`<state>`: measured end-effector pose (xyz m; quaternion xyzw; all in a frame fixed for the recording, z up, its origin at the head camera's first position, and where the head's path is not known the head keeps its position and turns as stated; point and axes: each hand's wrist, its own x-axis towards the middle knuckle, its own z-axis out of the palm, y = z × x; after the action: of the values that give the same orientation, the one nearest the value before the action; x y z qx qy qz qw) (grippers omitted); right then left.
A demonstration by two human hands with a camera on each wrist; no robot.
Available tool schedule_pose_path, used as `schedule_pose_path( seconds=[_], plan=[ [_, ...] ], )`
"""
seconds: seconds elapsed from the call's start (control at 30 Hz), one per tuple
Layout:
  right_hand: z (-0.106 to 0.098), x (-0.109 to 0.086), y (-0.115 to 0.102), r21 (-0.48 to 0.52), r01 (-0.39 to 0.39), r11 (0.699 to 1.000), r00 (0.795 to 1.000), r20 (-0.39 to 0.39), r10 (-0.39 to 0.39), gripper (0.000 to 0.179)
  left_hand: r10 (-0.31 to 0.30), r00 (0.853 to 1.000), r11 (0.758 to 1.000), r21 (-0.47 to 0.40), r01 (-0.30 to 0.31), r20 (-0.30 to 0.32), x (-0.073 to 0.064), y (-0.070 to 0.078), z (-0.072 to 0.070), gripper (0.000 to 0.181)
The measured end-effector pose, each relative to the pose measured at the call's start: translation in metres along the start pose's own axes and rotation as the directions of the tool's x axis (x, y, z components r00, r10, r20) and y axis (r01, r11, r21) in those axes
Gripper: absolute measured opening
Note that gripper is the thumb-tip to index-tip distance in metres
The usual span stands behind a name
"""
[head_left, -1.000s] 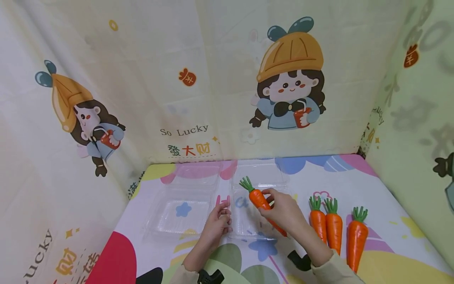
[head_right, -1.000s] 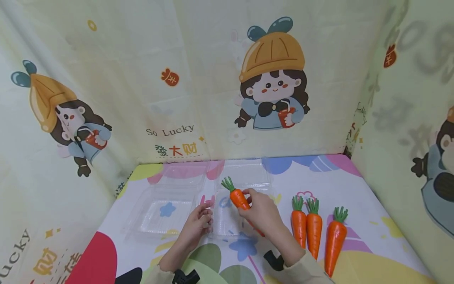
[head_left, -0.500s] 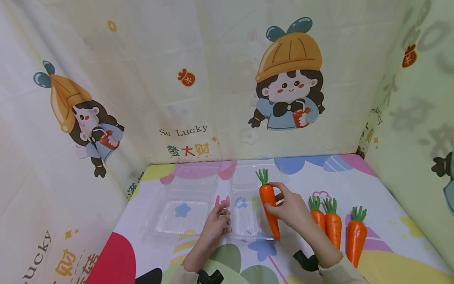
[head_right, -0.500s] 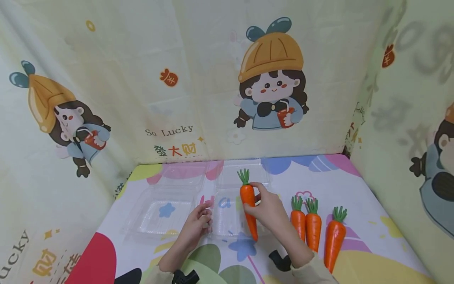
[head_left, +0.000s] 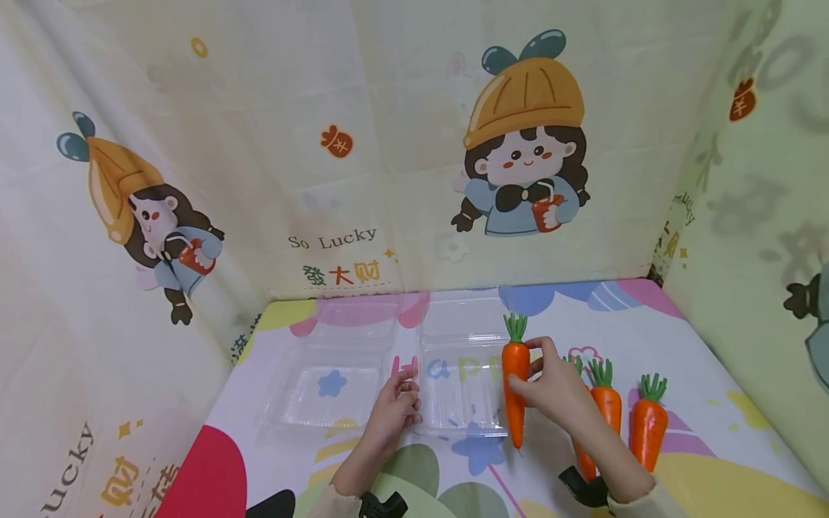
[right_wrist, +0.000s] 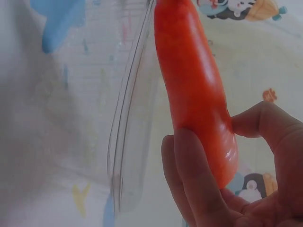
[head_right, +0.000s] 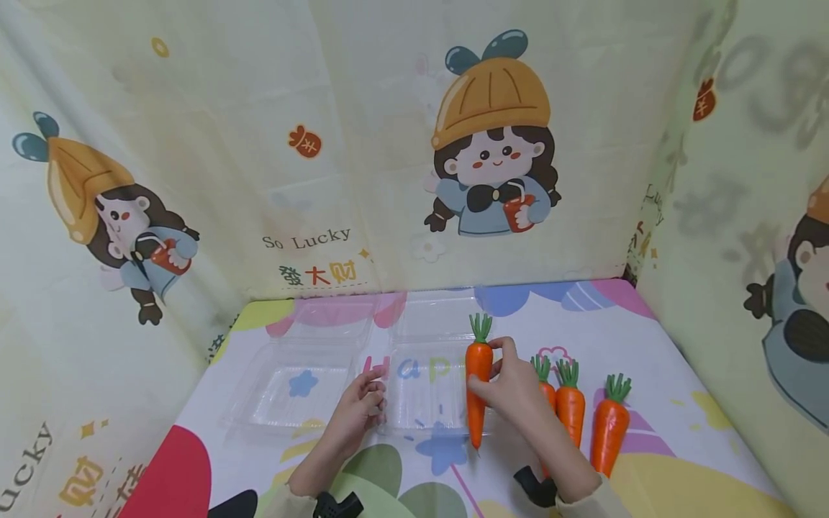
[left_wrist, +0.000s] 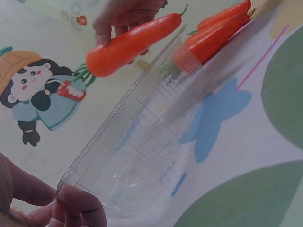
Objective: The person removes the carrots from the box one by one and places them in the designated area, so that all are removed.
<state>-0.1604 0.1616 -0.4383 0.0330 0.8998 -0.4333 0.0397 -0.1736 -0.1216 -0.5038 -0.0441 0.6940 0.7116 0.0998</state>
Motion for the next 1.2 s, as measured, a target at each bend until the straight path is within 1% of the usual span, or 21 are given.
schedule_pose_path(
  seconds=[0.1,0.27,0.5,0.6,0.73,0.97,1.2],
  plan=[
    [-0.008,-0.003,0.005,-0.005,-0.014,1.0,1.0,-0.013,0.014,0.075,-0.006,1.0,1.0,-0.001,0.006,0.0,-0.001,0.0,0.0,0.05],
    [-0.022,-0.008,0.014,-0.016,-0.051,0.999,0.999,-0.021,0.05,0.077,-0.001,1.0,1.0,-0.031,0.001,0.012,-0.001,-0.001,-0.001,0.051],
    [-0.043,-0.016,0.026,-0.076,-0.062,0.995,0.997,-0.052,0.058,0.078,0.012,0.999,0.998,-0.057,-0.01,0.031,0.0,-0.001,-0.002,0.052],
    [-0.05,-0.019,0.032,-0.069,-0.081,0.994,0.996,-0.051,0.078,0.08,0.012,0.999,0.998,-0.06,-0.01,0.032,-0.001,0.0,-0.002,0.051],
    [-0.059,-0.023,0.041,-0.043,-0.112,0.993,0.993,-0.038,0.11,0.082,0.007,1.0,0.998,-0.056,-0.006,0.026,-0.001,0.001,-0.002,0.051],
    [-0.076,-0.028,0.064,-0.088,-0.179,0.98,0.984,-0.026,0.177,0.084,0.002,1.0,0.999,-0.034,-0.001,0.013,0.0,-0.001,-0.002,0.051],
    [-0.098,-0.036,0.087,-0.1,-0.173,0.98,0.984,-0.048,0.169,0.084,-0.022,1.0,1.0,-0.014,0.022,0.008,0.0,-0.001,-0.001,0.048]
  ],
)
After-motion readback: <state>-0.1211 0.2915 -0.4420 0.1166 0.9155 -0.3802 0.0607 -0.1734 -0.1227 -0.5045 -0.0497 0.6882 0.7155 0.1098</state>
